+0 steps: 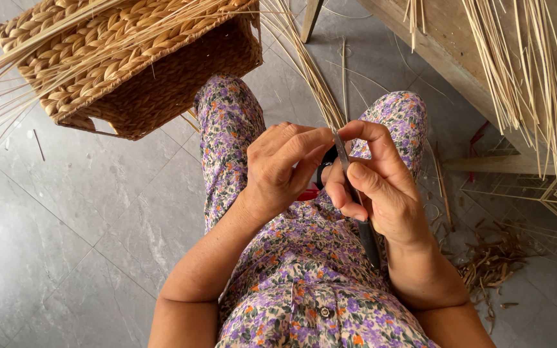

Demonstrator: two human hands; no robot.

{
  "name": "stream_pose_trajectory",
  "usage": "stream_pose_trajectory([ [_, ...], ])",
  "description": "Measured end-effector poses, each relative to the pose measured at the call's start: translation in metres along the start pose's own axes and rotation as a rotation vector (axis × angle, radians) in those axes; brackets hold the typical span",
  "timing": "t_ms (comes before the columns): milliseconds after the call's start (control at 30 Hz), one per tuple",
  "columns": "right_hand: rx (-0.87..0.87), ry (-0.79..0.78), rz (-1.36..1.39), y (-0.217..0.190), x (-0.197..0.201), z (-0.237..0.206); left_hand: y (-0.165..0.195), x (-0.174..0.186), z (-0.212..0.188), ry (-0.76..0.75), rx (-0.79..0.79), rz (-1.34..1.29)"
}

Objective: The person sits on the floor and uses a knife to sharpen thin wooden sticks, then inserts them into a partially woven basket. The person repeatedly picks up sticks, sharpens them, and weaves them into the basket structure.

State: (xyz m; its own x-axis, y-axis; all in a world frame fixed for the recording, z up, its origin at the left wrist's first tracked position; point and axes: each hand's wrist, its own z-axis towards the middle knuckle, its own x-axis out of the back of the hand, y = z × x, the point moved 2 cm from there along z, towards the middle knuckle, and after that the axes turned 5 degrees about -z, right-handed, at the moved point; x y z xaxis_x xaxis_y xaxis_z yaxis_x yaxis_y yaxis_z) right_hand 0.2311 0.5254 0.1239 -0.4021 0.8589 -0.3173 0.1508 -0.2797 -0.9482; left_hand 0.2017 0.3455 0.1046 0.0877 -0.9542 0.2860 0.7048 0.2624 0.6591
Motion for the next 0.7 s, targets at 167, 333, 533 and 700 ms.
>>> stream_pose_trajectory([
  [167, -0.017, 0.027, 0.011, 0.001, -0.001, 0.0, 0.005, 0.006, 0.002, -0.018, -0.094, 0.111],
  [333, -0.002, 0.025, 0.022, 0.005, -0.001, 0.002, 0.006, 0.003, 0.003, 0.034, -0.088, 0.134],
  [533, -0.019, 0.023, 0.025, 0.01, 0.002, 0.003, 0.003, -0.001, -0.001, 0.063, 0.003, 0.045],
  [700, -0.008, 0.016, 0.015, 0.012, 0.004, 0.004, 0.002, -0.004, -0.003, 0.054, 0.032, 0.045],
])
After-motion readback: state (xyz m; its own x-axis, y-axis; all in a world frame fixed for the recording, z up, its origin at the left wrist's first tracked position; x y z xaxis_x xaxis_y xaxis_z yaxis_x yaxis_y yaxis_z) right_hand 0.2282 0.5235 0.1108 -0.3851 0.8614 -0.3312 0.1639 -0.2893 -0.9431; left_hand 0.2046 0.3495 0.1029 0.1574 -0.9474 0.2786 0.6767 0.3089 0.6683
